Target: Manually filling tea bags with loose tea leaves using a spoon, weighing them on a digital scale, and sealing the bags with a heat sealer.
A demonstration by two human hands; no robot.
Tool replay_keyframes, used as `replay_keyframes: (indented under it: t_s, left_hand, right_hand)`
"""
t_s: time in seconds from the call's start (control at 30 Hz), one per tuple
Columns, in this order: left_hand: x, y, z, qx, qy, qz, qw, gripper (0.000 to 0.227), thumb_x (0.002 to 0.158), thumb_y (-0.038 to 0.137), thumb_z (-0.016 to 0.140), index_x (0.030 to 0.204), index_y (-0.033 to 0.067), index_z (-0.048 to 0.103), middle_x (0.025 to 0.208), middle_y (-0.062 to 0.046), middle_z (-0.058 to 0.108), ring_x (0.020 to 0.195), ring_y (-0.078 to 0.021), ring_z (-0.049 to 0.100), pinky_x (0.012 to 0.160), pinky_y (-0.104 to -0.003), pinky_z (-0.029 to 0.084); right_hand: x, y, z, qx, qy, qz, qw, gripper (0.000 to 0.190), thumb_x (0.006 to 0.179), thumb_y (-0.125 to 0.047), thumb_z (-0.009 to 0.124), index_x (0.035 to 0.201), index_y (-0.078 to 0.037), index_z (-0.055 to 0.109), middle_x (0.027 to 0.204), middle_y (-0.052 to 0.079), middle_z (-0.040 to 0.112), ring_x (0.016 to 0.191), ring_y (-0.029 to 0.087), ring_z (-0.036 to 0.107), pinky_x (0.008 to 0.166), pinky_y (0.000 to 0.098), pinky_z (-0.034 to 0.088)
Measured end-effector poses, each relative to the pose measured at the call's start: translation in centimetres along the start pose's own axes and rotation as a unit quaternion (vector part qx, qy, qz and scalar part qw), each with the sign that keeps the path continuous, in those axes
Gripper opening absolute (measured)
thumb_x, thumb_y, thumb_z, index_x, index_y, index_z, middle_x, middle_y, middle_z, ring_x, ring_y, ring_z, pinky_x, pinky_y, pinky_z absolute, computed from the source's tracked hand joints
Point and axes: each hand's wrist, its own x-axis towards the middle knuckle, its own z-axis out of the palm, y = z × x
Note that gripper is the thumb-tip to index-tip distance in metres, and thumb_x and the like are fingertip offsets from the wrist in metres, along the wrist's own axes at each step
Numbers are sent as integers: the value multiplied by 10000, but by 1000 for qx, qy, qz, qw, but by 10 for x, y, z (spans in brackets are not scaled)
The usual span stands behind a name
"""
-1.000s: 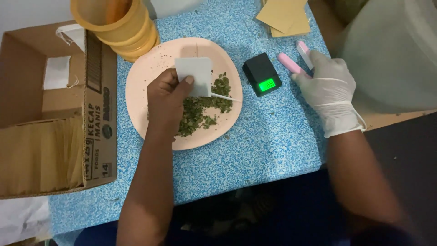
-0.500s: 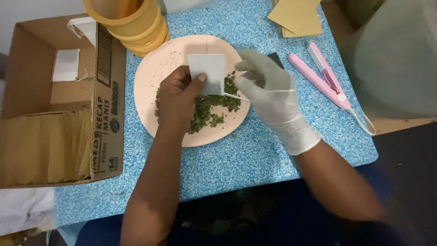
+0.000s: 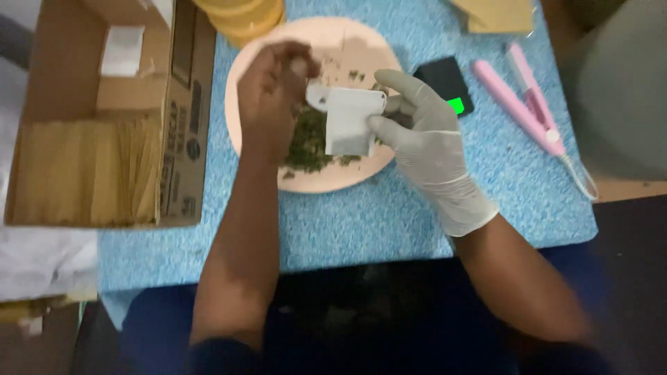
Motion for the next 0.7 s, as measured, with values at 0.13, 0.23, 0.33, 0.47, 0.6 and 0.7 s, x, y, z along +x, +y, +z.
replay_keyframes:
  t_s: [0.13,0.23,0.33,0.47,0.6,0.7]
  left_hand:
    - [3,4,-11,-2,-41,170,985,312,1039,425,557,1157,141,607,975,-45,661,936,-163,636,729,-328,485]
    - [-7,8,-15,24,-48,215,975,216,1059,306,565,1172,125,591,1005,-44,650,972,-168,654,888,-367,571]
    - [-25,14,-18,70,-27,183,980,291,1031,340,567,1171,89,606,1037,-55,657,983,-199,657,846,-353,568]
    - [-37,0,-25,105,19,114,988,196,973,242,618,1106,101,649,957,-25,627,890,-172,592,762,-341,531]
    - [-43,-5,-30,92,35,82,992,156,974,186,615,1101,104,651,922,-30,598,847,-169,564,734,-355,513]
    - [-38,-9,-32,101,31,94,990,152,989,192,625,1123,123,647,978,-21,625,903,-173,600,764,-369,540]
  right_hand:
    - [-23,-2,4,-157,-59,-52,984,484,895,37,673,1364,3,557,1004,97,666,716,125,593,560,166,532]
    - [-40,14,9,-125,-28,18,992,551,831,-23,716,1366,-92,604,977,10,706,907,124,689,834,255,585]
    - [-46,19,11,-197,-21,-33,980,472,862,-79,720,1320,-156,638,1007,56,730,927,151,696,871,280,581]
    - [-46,38,11,-315,-22,-94,944,467,860,-158,737,1320,-160,663,1001,61,756,821,190,688,755,337,561]
    - [-49,36,12,-382,-22,-105,918,442,897,-185,700,1336,-144,670,966,79,720,829,237,660,734,383,530]
    - [-51,36,9,-379,-1,-138,915,407,915,-203,695,1310,-109,675,963,95,714,878,274,637,717,412,526]
